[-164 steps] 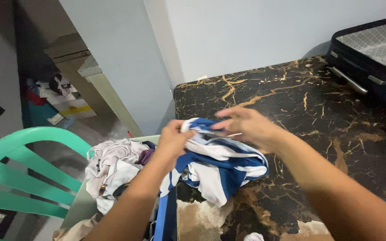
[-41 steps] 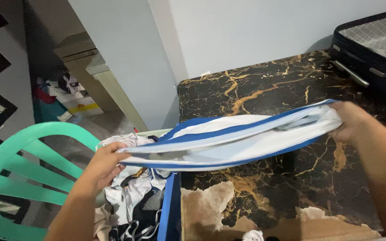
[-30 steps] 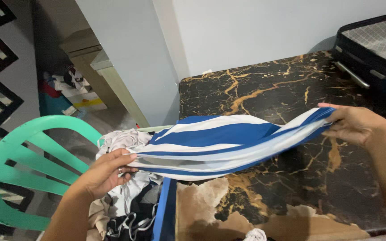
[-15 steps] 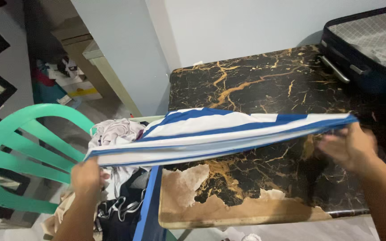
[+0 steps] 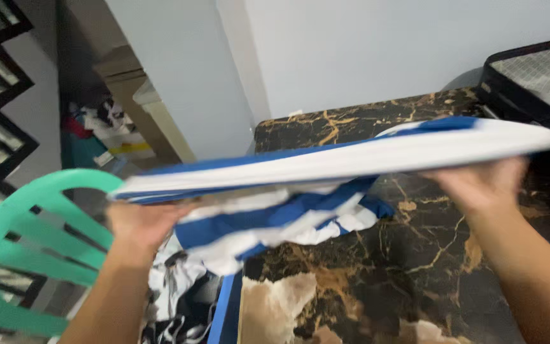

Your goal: The person takes a striped shirt from a blue drawer on a chair, spreads it out on a table, folds the sleeves in, and rolls it up before placing it into a suitcase with other rolled items, then zips the inner compartment shut.

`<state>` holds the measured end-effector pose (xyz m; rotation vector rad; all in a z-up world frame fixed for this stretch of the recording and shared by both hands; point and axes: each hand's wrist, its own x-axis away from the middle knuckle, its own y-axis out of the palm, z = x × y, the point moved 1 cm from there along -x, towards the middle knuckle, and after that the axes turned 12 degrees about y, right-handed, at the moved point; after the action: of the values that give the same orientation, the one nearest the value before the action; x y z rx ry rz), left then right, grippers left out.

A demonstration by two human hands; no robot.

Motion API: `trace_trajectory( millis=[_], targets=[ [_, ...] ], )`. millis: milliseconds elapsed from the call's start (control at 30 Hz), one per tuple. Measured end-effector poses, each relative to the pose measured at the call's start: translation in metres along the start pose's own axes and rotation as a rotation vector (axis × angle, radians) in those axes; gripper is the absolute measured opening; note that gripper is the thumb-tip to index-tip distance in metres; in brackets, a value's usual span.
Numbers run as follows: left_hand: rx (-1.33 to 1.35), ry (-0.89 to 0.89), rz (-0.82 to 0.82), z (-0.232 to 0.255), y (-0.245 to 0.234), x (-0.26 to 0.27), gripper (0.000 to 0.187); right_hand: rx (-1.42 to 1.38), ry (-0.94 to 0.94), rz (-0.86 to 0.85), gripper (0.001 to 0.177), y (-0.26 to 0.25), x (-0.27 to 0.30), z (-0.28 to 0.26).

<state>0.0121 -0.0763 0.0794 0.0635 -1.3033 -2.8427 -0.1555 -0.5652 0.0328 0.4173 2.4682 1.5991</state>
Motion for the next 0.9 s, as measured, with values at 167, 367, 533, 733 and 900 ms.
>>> trace_trajectory(
  millis=[167, 367, 533, 733, 900],
  targets=[
    [0.056, -0.246, -0.338, -0.040, 0.038, -0.108, 0.078, -0.205, 0.365, 0.357, 0.100, 0.077, -0.072, 0.001],
    [0.530, 0.072, -0.745, 0.024, 0.149, -0.204, 0.075, -0.076, -0.037, -0.263, 0.100, 0.150, -0.180, -0.121],
    [0.693, -0.001, -0.728, 0.062, 0.187, -0.142, 0.072, -0.034, -0.102, -0.107, 0.093, 0.128, -0.141, -0.113],
    [0.221, 0.195, -0.857, 0.026, 0.146, -0.060, 0.061, 0.044, -0.104, -0.014, 0.086, 0.071, -0.042, -0.097],
    [-0.070, -0.002, -0.361, -0.033, 0.061, -0.018, 0.038, 0.142, -0.158, -0.049, 0.079, -0.022, 0.045, -0.098]
  ],
)
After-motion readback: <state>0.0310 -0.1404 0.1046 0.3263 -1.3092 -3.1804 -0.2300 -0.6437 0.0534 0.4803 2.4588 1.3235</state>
